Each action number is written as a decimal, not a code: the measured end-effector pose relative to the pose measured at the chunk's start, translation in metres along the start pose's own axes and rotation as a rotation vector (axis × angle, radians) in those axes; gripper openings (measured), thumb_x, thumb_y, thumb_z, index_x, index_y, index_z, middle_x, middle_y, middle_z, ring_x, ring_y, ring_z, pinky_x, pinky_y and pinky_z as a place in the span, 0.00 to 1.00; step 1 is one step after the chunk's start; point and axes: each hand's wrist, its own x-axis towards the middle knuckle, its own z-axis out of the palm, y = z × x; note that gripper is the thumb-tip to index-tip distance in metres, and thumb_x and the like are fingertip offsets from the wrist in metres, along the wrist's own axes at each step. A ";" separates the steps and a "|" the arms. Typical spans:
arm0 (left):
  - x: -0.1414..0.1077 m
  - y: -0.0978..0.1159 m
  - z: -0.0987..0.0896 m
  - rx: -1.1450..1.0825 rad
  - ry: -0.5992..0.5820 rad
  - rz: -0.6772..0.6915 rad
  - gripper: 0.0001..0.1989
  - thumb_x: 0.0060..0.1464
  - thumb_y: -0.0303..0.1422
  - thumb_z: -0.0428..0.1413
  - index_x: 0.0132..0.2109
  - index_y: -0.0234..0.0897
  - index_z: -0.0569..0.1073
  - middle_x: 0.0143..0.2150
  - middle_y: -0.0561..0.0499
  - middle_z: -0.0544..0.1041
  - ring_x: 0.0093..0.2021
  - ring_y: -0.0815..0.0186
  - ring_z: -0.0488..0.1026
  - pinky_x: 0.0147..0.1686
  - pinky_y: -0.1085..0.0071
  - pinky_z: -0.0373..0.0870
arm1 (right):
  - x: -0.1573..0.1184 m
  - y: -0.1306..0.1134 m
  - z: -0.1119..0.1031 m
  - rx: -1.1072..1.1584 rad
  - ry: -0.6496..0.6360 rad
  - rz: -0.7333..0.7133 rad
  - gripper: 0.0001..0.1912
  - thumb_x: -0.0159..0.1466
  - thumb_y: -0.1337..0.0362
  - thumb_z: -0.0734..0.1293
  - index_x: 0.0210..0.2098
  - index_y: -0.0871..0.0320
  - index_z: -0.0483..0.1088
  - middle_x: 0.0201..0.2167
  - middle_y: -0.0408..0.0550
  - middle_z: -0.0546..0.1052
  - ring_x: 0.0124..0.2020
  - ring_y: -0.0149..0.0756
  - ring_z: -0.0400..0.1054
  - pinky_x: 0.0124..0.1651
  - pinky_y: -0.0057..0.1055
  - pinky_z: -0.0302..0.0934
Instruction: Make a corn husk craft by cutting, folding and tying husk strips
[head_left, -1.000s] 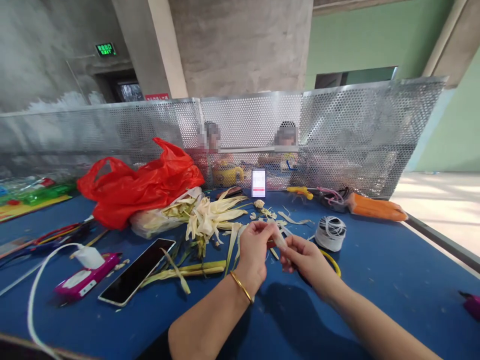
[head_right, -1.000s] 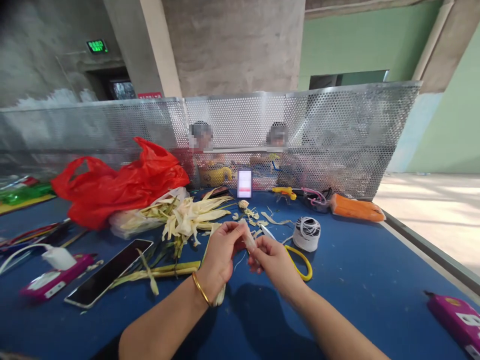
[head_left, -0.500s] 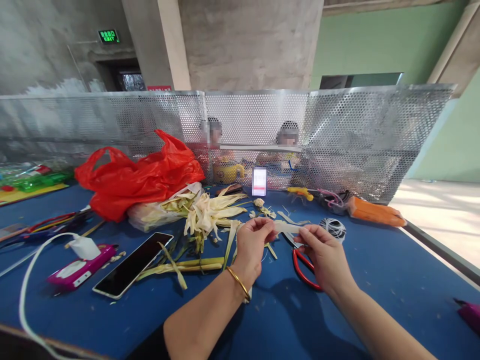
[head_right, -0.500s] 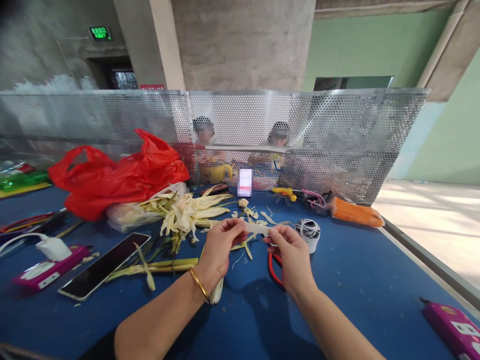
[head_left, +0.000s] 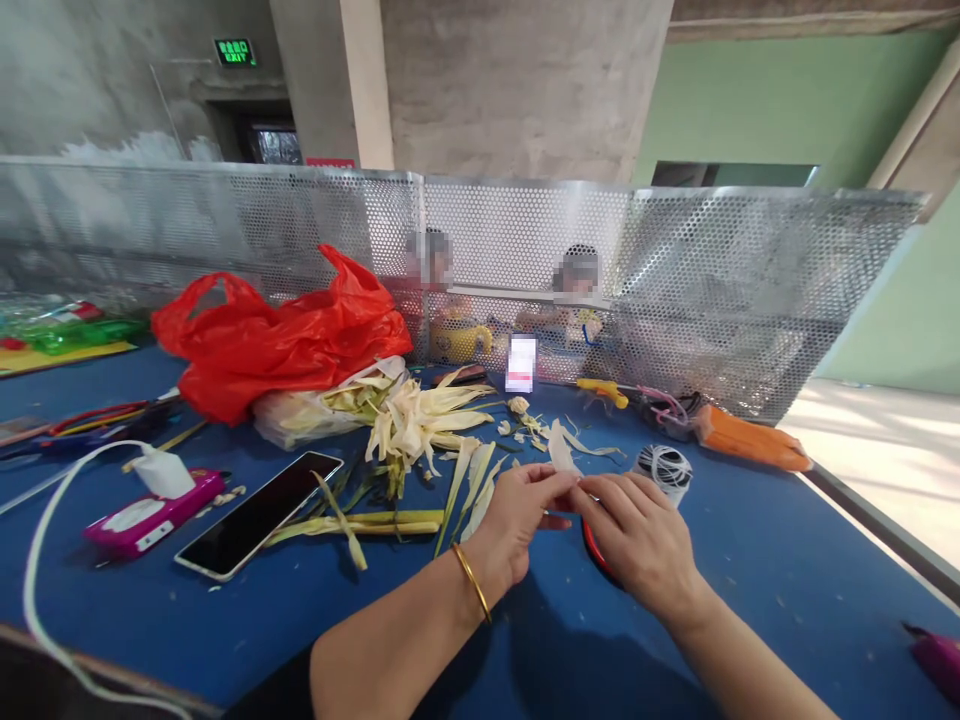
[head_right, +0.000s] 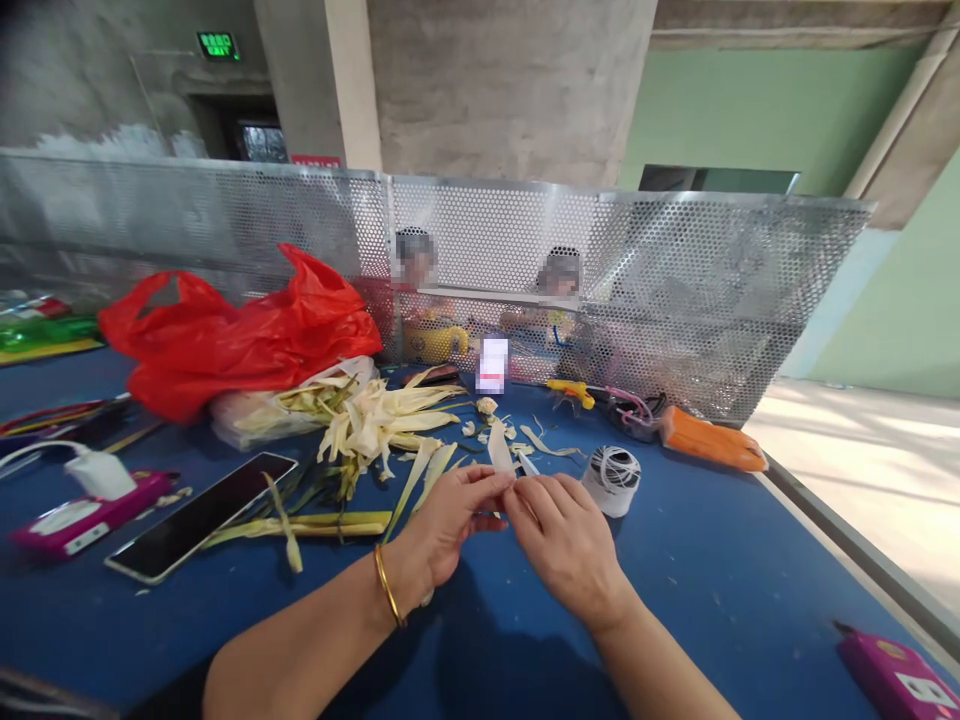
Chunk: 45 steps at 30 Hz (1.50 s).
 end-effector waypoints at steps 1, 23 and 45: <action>0.000 0.000 -0.001 -0.003 0.016 0.000 0.13 0.37 0.36 0.67 0.27 0.32 0.74 0.26 0.51 0.74 0.26 0.71 0.70 0.26 0.76 0.66 | 0.002 0.000 0.001 0.009 0.019 -0.005 0.14 0.68 0.72 0.57 0.41 0.58 0.73 0.35 0.51 0.79 0.36 0.37 0.70 0.43 0.36 0.58; 0.003 -0.002 -0.001 0.092 0.073 0.119 0.07 0.44 0.32 0.64 0.26 0.32 0.75 0.22 0.51 0.76 0.23 0.71 0.72 0.27 0.76 0.67 | 0.005 0.002 0.006 0.383 -0.040 0.538 0.08 0.65 0.60 0.63 0.32 0.56 0.69 0.31 0.46 0.75 0.35 0.38 0.68 0.40 0.34 0.57; 0.005 -0.002 -0.006 0.193 0.000 0.143 0.05 0.42 0.31 0.62 0.26 0.34 0.74 0.23 0.53 0.75 0.26 0.70 0.72 0.29 0.75 0.67 | 0.007 0.006 0.012 1.065 -0.180 0.989 0.15 0.58 0.53 0.66 0.24 0.58 0.66 0.18 0.38 0.65 0.22 0.28 0.56 0.25 0.26 0.51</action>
